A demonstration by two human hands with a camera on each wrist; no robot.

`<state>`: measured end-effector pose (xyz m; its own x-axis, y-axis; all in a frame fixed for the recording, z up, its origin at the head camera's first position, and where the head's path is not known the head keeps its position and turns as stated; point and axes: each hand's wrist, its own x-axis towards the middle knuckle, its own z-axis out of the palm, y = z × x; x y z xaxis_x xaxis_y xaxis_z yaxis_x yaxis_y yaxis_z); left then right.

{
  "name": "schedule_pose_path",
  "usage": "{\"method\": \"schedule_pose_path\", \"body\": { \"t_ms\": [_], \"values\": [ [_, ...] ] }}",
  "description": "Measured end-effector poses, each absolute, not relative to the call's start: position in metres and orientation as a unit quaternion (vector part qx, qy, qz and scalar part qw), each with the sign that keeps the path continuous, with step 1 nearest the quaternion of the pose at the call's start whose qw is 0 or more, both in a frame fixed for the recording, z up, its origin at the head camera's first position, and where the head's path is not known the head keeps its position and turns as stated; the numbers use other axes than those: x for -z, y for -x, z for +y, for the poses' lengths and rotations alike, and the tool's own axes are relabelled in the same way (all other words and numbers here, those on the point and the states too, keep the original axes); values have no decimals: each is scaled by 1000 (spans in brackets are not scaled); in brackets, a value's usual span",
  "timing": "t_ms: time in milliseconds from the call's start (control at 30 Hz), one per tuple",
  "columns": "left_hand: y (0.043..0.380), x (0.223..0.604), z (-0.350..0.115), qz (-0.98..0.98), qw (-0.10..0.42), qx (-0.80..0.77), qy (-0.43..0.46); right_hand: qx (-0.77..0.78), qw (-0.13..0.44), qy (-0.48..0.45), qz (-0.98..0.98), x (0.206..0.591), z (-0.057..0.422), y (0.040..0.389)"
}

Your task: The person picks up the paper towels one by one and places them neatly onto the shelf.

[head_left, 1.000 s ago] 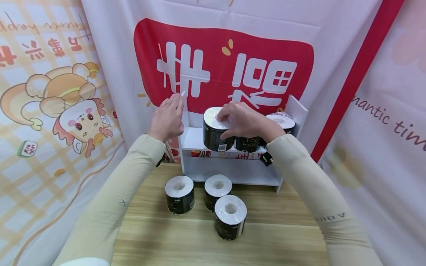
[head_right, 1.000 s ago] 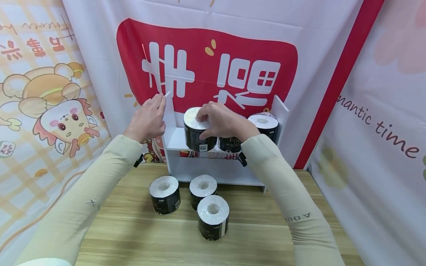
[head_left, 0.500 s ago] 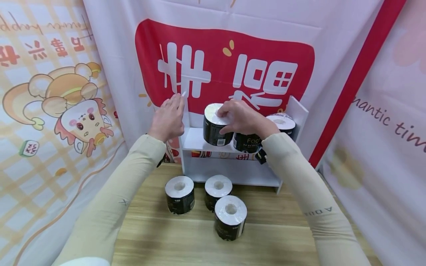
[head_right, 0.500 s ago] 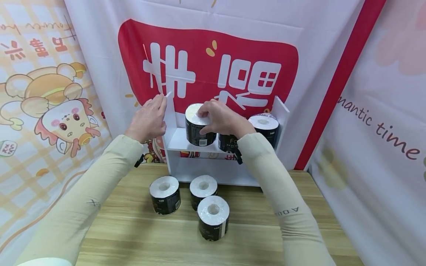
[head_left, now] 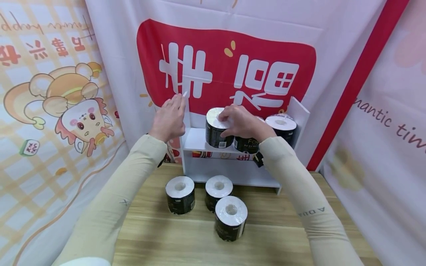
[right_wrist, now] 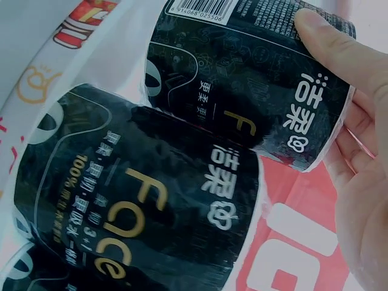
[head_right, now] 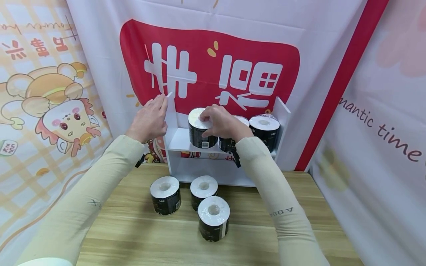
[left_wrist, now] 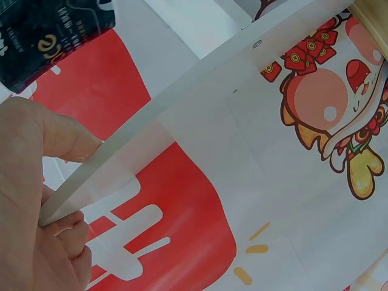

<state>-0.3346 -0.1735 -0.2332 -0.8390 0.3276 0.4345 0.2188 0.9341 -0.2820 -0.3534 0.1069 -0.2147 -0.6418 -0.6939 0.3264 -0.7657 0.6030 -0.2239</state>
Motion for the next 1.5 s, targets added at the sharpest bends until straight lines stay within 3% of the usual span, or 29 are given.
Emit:
{"method": "schedule_pose_path", "body": {
  "t_ms": [767,1500],
  "values": [
    [334,234,-174,-952,239,-121,144,-177,75,-391,-900,237,103,362],
    [333,232,-173,-955,234,-117,140,-156,60,-381,-909,235,103,365]
  ]
}}
